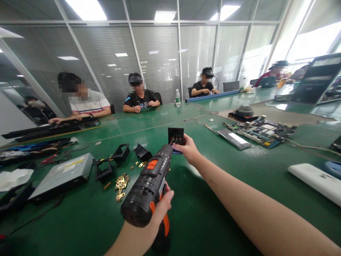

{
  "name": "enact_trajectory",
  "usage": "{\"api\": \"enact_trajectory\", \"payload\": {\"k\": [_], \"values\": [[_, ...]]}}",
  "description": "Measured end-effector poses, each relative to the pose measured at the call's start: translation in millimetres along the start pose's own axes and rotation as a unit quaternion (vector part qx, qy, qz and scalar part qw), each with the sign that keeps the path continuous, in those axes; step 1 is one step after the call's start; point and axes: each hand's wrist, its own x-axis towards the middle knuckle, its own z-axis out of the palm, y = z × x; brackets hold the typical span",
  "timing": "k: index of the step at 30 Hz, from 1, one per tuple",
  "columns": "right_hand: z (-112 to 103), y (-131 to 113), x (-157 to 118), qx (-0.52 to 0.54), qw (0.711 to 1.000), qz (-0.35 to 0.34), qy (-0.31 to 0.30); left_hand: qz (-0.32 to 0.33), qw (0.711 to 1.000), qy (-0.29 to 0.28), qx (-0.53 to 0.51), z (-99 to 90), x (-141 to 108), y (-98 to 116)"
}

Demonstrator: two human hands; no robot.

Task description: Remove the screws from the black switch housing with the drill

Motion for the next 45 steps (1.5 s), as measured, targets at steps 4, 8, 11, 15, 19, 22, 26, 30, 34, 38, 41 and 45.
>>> {"api": "enact_trajectory", "payload": {"k": [4, 8, 11, 15, 19, 22, 26, 30, 34, 38, 41, 45], "values": [[0, 1, 0, 0.003, 1.000, 0.001, -0.002, 0.001, 1.000, 0.017, -0.008, 2.4, -2, 3], [-1, 2, 0, -0.001, 1.000, -0.001, -0.004, -0.003, 1.000, -0.007, 0.001, 0.0, -2, 0], [-1, 2, 0, -0.006, 1.000, -0.005, -0.002, -0.011, 1.000, -0.016, 0.009, -2.0, -2, -3], [-1, 3, 0, -0.006, 1.000, -0.002, -0.004, -0.002, 1.000, -0.008, 0.000, -1.6, -2, 1], [-1, 3, 0, 0.000, 1.000, -0.002, 0.000, 0.007, 1.000, 0.000, -0.010, 0.2, -2, 8], [-1, 3, 0, 0.000, 1.000, -0.002, -0.002, 0.005, 1.000, 0.003, -0.018, 0.5, -3, 5], [-1, 2, -1, -0.007, 1.000, -0.002, 0.000, 0.004, 1.000, -0.010, 0.005, -1.2, -1, -5], [0, 1, -1, -0.007, 1.000, -0.004, -0.005, 0.004, 1.000, -0.015, 0.017, -2.4, 0, -11], [1, 1, -2, -0.004, 1.000, -0.005, -0.008, 0.007, 1.000, -0.013, 0.012, -2.3, -3, -5], [0, 1, -2, -0.006, 1.000, -0.003, -0.008, 0.002, 1.000, -0.014, 0.009, -2.1, -5, 1], [-1, 1, -3, -0.009, 1.000, -0.004, -0.010, -0.002, 1.000, -0.011, 0.007, -2.7, -5, 1], [0, 0, -2, -0.005, 1.000, -0.002, -0.010, -0.004, 1.000, -0.019, 0.011, -3.0, -4, -1]]}}
